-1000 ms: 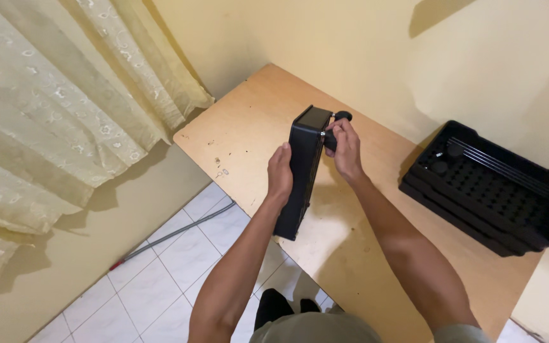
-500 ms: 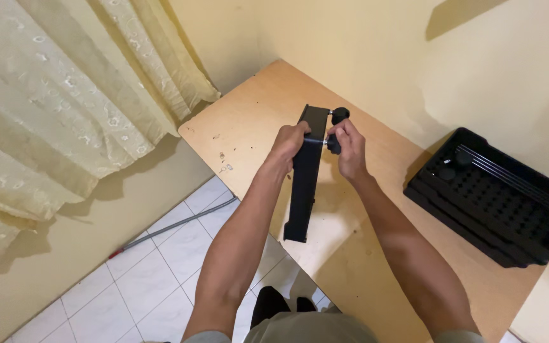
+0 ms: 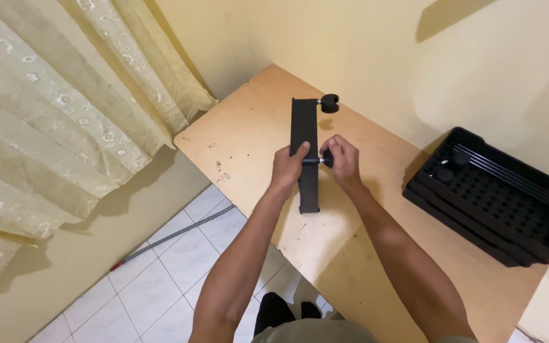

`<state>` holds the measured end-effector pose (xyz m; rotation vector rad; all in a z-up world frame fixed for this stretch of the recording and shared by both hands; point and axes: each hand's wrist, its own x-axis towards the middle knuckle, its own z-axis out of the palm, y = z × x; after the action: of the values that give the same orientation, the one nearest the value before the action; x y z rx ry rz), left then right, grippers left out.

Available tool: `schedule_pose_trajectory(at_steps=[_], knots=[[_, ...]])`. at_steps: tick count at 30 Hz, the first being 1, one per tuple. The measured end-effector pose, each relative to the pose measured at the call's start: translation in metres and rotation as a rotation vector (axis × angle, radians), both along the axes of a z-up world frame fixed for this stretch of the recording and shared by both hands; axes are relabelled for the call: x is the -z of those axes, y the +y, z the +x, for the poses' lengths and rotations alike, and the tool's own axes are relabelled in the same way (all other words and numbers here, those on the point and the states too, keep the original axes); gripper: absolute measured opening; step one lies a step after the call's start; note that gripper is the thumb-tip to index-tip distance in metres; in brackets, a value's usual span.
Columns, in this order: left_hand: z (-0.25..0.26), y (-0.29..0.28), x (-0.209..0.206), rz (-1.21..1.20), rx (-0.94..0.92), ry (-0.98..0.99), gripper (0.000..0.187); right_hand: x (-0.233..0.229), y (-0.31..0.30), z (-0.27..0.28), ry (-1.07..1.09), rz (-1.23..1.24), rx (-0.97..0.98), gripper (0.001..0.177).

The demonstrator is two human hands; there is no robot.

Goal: The person assembles a black plastic crate by attaching four caster wheels to its underside and then inserting two long black rods into the crate's top holes. The person handles the crate and rods by hand on a wooden table.

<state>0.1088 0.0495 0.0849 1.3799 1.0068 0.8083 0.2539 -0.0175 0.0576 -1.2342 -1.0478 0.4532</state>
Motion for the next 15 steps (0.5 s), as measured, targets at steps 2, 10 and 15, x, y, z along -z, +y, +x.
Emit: schedule_pose_trajectory(at_steps=[2, 10, 15], knots=[[-0.004, 0.008, -0.003, -0.087, -0.006, 0.01, 0.039, 0.007, 0.001, -0.005, 0.004, 0.025, -0.028, 0.032], [0.004, -0.015, -0.035, 0.031, -0.228, 0.234, 0.048, 0.016, 0.013, -0.019, 0.103, 0.018, 0.104, 0.038], [0.004, -0.022, -0.041, 0.072, -0.221, 0.261, 0.046, 0.017, 0.004, -0.023, 0.157, -0.089, 0.102, 0.044]])
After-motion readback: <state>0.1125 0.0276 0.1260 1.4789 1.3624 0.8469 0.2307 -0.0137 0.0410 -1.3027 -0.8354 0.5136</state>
